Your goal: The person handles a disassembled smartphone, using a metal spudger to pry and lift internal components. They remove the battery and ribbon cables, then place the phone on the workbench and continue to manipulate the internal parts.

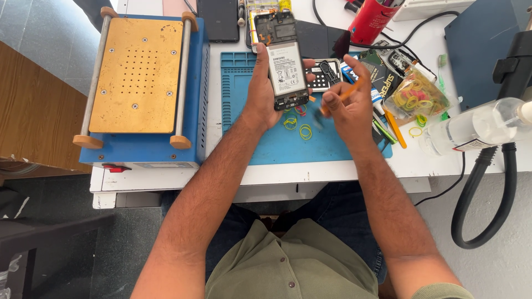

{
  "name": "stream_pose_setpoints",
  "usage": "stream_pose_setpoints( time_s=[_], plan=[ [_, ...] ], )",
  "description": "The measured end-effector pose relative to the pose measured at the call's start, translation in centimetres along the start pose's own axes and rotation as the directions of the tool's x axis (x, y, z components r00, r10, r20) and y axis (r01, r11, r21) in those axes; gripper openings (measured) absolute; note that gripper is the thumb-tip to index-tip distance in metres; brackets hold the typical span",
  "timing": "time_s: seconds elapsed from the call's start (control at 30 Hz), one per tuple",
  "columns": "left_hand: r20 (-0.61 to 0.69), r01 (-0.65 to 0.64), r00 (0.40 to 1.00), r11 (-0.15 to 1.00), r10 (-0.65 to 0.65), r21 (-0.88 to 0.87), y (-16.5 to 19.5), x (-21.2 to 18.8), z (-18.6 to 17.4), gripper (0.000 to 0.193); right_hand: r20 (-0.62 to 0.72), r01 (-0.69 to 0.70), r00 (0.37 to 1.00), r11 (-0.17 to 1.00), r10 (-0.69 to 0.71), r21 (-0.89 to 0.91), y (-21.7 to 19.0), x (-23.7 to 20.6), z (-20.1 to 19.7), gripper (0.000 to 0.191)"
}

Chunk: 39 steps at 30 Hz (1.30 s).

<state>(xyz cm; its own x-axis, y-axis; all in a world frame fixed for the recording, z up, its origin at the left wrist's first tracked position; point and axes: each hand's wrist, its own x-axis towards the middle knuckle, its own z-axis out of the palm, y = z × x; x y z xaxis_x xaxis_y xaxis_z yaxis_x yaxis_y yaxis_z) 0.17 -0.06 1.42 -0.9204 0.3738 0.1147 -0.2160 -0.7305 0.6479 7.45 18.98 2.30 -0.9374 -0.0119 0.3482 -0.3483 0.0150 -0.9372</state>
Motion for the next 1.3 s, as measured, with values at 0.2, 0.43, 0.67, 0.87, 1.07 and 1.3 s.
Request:
stream_pose_setpoints(
  time_s=[0.2, 0.43, 0.67, 0.87, 1.07, 1.3],
  plan=[
    [-0.151, -0.01, 0.989, 0.996, -0.003, -0.085, 0.3, 0.5, -0.4, 0.061, 0.107, 0.004, 0.994, 0.984, -0.024, 0.179, -0.7, 0.2, -0.2, 0.095],
    [-0.098, 0.219, 0.971, 0.975, -0.217, 0.018, 1.2, -0.1, 1.1, 0.061, -0.014, 0.171, 0.985, 0.98, -0.17, 0.098, 1.0, 0.4, -1.8, 0.083],
    [-0.014, 0.222, 0.974, 0.945, -0.225, 0.241, 0.8, -0.8, 2.2, 0.061, -0.048, 0.232, 0.971, 0.971, -0.234, -0.049, 1.8, 0.2, -2.0, 0.082],
    [0.021, 0.25, 0.964, 0.936, -0.263, 0.249, 0.4, -0.8, 2.0, 0.075, -0.054, 0.225, 0.972, 0.973, -0.227, -0.049, 1.8, 0.2, -1.7, 0.083],
    [0.09, 0.257, 0.954, 0.938, -0.285, 0.234, 0.4, -1.0, 1.8, 0.084, -0.042, 0.251, 0.965, 0.959, -0.258, -0.133, 1.9, 0.3, -1.6, 0.083],
    [0.13, 0.242, 0.948, 0.925, -0.29, 0.293, 0.1, -1.0, 1.7, 0.088, -0.01, 0.275, 0.958, 0.927, -0.287, -0.255, 2.0, 0.0, -1.5, 0.081]
  ],
)
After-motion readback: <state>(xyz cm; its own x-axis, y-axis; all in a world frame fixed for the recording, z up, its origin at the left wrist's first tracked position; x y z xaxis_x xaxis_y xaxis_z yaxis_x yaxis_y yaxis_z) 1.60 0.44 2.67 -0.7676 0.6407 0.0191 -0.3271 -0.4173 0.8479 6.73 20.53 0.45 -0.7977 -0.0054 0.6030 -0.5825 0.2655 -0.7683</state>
